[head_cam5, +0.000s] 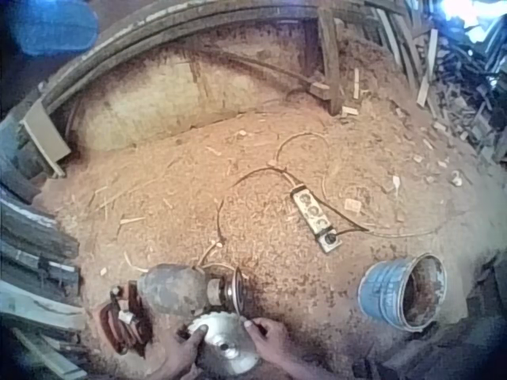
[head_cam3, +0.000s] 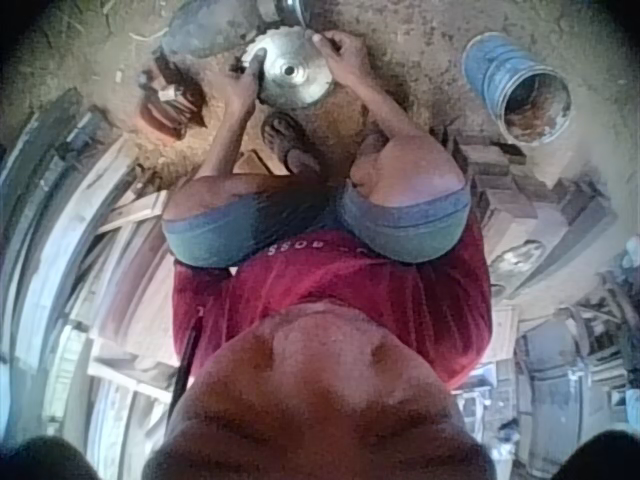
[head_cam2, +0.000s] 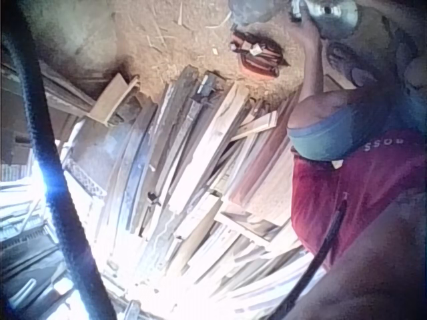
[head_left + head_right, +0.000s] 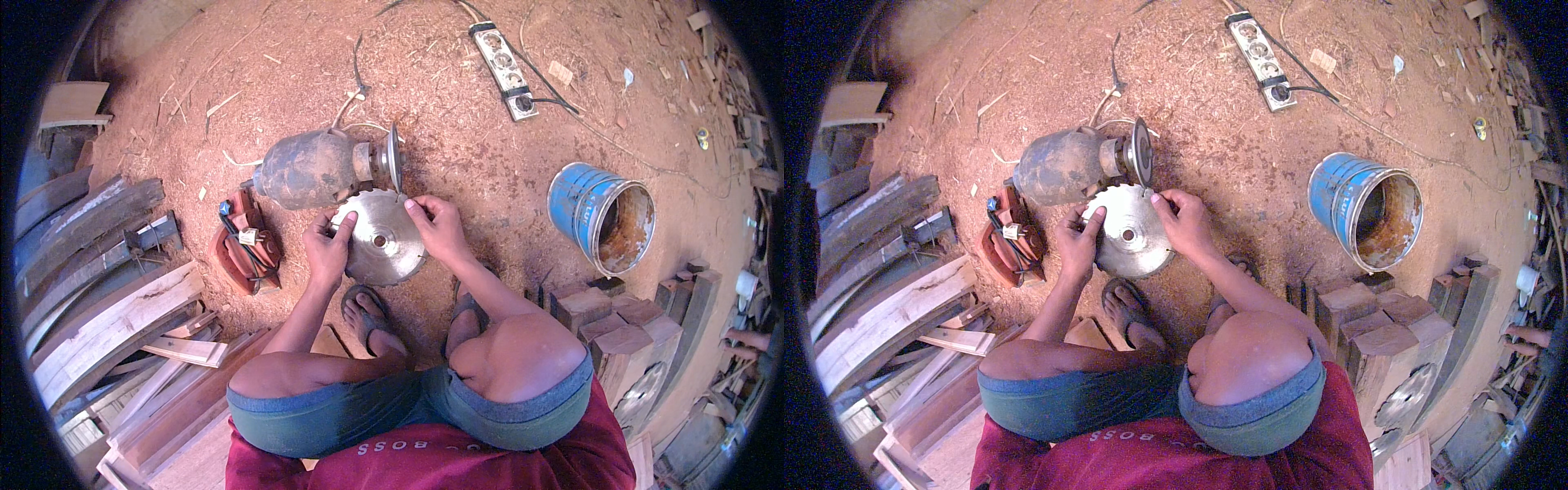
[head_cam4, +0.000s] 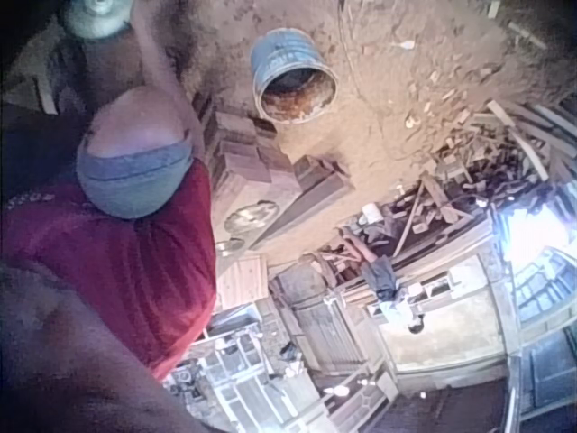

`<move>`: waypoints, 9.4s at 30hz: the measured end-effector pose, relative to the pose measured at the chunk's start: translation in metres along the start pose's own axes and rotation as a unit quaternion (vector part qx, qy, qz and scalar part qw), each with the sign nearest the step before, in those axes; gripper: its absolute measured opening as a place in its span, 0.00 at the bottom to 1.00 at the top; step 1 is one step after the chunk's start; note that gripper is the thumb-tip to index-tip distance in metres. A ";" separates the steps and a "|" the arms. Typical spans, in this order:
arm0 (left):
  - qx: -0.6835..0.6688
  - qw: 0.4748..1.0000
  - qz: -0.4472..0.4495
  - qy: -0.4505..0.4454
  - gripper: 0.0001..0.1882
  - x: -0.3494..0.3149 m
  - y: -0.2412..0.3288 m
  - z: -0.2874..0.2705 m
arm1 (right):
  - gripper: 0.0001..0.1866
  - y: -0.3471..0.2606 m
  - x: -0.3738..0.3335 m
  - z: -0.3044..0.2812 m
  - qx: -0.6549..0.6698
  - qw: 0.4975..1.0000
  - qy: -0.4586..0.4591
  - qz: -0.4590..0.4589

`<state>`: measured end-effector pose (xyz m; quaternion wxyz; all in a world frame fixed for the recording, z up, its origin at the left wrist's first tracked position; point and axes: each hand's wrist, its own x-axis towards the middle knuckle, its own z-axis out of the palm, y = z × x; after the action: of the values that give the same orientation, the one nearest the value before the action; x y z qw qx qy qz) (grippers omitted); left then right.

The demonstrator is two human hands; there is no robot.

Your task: The person cleans saw blades by dipping them into a bucket of dark liquid and wiping the surfaces by hand.

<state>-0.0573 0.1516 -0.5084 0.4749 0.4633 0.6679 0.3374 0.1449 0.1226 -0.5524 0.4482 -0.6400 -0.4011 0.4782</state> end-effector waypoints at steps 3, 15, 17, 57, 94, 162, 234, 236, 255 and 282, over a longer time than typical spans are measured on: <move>0.009 1.000 0.007 0.000 0.14 0.001 -0.002 -0.001 | 0.15 -0.002 0.000 0.000 0.000 1.000 -0.005 0.010; -0.012 1.000 -0.001 -0.002 0.15 0.002 -0.010 0.000 | 0.15 0.003 0.000 0.001 -0.013 1.000 -0.002 0.017; -0.013 1.000 0.001 -0.002 0.15 0.002 -0.009 -0.001 | 0.15 -0.003 -0.001 0.000 -0.012 1.000 -0.003 0.016; -0.003 1.000 -0.003 -0.003 0.15 0.000 -0.003 0.001 | 0.15 -0.010 0.001 -0.001 -0.006 1.000 -0.007 0.007; -0.024 1.000 -0.016 -0.007 0.14 0.001 -0.003 -0.002 | 0.14 -0.015 0.000 0.000 0.007 1.000 0.001 0.008; 0.048 0.970 0.202 -0.130 0.10 -0.022 0.160 -0.023 | 0.11 -0.074 -0.014 -0.294 -0.196 0.809 0.547 -0.086; -0.105 0.965 0.116 -0.210 0.16 -0.033 0.101 -0.040 | 0.23 -0.132 -0.043 -0.108 -0.016 0.967 -0.101 -0.235; -0.124 0.965 0.098 -0.210 0.17 -0.032 0.100 -0.043 | 0.22 -0.133 -0.040 -0.102 -0.020 0.962 -0.099 -0.253; -0.122 0.971 0.110 -0.177 0.13 -0.039 0.065 -0.053 | 0.13 -0.104 -0.042 -0.092 0.093 0.977 -0.162 -0.105; -0.114 0.990 -0.069 -0.043 0.13 -0.032 -0.015 -0.004 | 0.16 -0.017 -0.015 -0.028 -0.002 0.995 -0.097 0.011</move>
<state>-0.0616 0.1162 -0.5106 0.5751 0.3729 0.6344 0.3575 0.1675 0.1077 -0.5280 0.4011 -0.5958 -0.4365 0.5418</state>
